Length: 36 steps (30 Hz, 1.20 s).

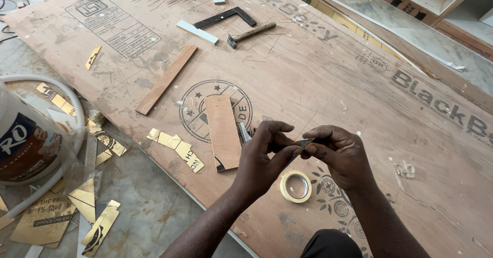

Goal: The person uses a metal scraper to smooth a piece of gold-colored veneer on a wooden board. They then peel the veneer and apply it to the edge of a wooden furniture frame, pressing it into place.

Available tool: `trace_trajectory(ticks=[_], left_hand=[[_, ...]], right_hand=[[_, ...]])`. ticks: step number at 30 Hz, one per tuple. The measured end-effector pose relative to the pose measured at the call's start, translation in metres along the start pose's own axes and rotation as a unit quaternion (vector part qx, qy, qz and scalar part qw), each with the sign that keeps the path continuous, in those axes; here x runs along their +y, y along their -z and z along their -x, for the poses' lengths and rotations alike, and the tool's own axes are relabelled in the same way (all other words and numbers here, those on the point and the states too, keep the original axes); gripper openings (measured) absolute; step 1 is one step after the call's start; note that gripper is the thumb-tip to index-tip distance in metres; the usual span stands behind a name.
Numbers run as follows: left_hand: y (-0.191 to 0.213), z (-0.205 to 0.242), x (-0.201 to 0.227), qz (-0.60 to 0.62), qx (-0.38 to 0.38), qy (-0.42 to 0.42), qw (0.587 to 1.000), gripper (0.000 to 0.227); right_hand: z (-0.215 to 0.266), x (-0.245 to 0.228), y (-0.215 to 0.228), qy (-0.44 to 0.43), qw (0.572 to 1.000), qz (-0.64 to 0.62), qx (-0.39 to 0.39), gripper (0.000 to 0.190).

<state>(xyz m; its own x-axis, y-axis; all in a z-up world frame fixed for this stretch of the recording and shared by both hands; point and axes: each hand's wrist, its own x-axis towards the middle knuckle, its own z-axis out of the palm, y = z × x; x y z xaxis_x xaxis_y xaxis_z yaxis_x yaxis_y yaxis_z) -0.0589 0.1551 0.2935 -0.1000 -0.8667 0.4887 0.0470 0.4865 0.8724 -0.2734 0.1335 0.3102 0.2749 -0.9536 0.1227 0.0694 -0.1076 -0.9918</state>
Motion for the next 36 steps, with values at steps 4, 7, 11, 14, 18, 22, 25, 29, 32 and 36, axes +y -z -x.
trace_trajectory(ticks=[4,7,11,14,18,22,25,29,32,36], left_hand=[[-0.001,0.001,-0.006,-0.038,0.0,-0.037,0.999,0.036],[-0.001,0.001,-0.007,-0.057,0.002,-0.043,0.997,0.035],[0.001,0.0,-0.004,-0.047,-0.001,-0.035,0.998,0.035],[0.005,-0.002,-0.003,-0.002,-0.013,0.011,1.0,0.038],[0.005,-0.003,-0.004,0.148,-0.012,0.13,0.98,0.04],[0.008,-0.005,-0.005,0.197,-0.009,0.153,0.968,0.039],[0.011,-0.004,-0.001,0.179,-0.007,0.151,0.972,0.039],[0.013,-0.001,0.005,0.184,-0.01,0.148,0.972,0.04],[0.013,-0.001,0.008,0.165,-0.013,0.15,0.975,0.04],[0.013,-0.001,0.009,0.168,-0.009,0.143,0.975,0.039]], right_hand=[[0.0,0.004,0.002,0.012,1.0,-0.02,-0.007,0.019],[-0.001,0.006,0.003,0.025,0.999,-0.026,-0.02,0.018],[0.0,0.008,0.003,0.031,0.999,-0.032,-0.022,0.018],[-0.001,0.007,0.001,0.011,1.0,-0.01,-0.004,0.017],[-0.002,0.007,-0.001,-0.01,1.0,-0.016,0.001,0.017],[-0.002,0.008,-0.006,-0.008,1.0,-0.012,0.007,0.017],[-0.003,0.006,-0.007,-0.02,0.999,-0.036,0.005,0.02],[-0.003,0.005,-0.005,-0.018,0.999,-0.045,-0.005,0.024],[-0.002,0.007,-0.006,-0.01,0.998,-0.069,-0.005,0.024],[-0.002,0.005,-0.008,-0.012,0.996,-0.088,-0.003,0.026]])
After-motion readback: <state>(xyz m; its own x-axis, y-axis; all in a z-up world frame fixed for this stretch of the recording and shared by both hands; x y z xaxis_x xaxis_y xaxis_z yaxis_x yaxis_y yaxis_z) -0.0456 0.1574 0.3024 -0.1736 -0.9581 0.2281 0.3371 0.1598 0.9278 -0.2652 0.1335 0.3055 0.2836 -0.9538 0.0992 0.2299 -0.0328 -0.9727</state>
